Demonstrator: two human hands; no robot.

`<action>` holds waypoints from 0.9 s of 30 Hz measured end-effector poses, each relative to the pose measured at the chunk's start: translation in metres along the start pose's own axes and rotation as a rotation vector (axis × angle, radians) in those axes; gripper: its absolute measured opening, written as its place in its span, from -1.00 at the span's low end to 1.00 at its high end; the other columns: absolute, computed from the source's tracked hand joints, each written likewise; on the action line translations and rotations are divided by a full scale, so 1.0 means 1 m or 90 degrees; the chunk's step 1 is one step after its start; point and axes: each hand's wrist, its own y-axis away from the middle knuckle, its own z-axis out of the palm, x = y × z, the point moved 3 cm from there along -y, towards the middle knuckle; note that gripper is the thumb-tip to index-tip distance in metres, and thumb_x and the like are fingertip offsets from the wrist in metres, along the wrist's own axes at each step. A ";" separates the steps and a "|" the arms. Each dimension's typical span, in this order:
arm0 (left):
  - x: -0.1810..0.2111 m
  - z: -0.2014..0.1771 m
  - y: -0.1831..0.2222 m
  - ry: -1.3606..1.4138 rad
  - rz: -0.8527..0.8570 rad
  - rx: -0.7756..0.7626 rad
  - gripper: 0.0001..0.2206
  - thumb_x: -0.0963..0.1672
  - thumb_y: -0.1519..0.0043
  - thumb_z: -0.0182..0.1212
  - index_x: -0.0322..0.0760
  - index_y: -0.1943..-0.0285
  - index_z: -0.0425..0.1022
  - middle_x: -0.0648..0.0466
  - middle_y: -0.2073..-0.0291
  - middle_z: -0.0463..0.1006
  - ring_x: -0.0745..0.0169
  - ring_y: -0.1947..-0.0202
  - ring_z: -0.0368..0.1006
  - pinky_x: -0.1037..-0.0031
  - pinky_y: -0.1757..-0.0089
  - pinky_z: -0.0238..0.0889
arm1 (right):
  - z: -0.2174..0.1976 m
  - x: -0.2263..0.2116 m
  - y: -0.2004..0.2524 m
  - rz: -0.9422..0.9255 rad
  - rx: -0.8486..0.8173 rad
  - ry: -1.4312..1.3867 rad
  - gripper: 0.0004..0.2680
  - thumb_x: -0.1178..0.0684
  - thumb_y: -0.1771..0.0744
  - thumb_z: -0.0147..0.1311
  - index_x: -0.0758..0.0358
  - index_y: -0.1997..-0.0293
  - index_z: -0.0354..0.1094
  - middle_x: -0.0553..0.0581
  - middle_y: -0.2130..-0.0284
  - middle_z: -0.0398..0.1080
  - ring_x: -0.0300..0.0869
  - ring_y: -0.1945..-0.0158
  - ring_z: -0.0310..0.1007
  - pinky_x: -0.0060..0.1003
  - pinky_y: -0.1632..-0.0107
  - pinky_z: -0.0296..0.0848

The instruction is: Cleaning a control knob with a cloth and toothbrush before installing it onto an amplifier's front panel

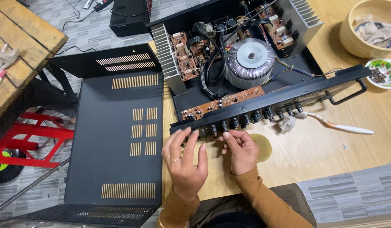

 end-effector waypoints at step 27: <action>-0.010 0.046 -0.021 -0.043 0.110 -0.015 -0.70 -0.09 -0.32 0.05 -0.32 -0.14 0.52 -0.04 0.10 0.55 -0.03 0.02 0.45 0.13 -0.10 0.21 | 0.000 0.010 -0.013 -0.094 0.033 -0.016 -0.89 0.32 -0.25 0.26 0.55 0.27 0.42 0.37 0.54 0.51 -0.25 0.65 0.41 -0.39 0.60 0.52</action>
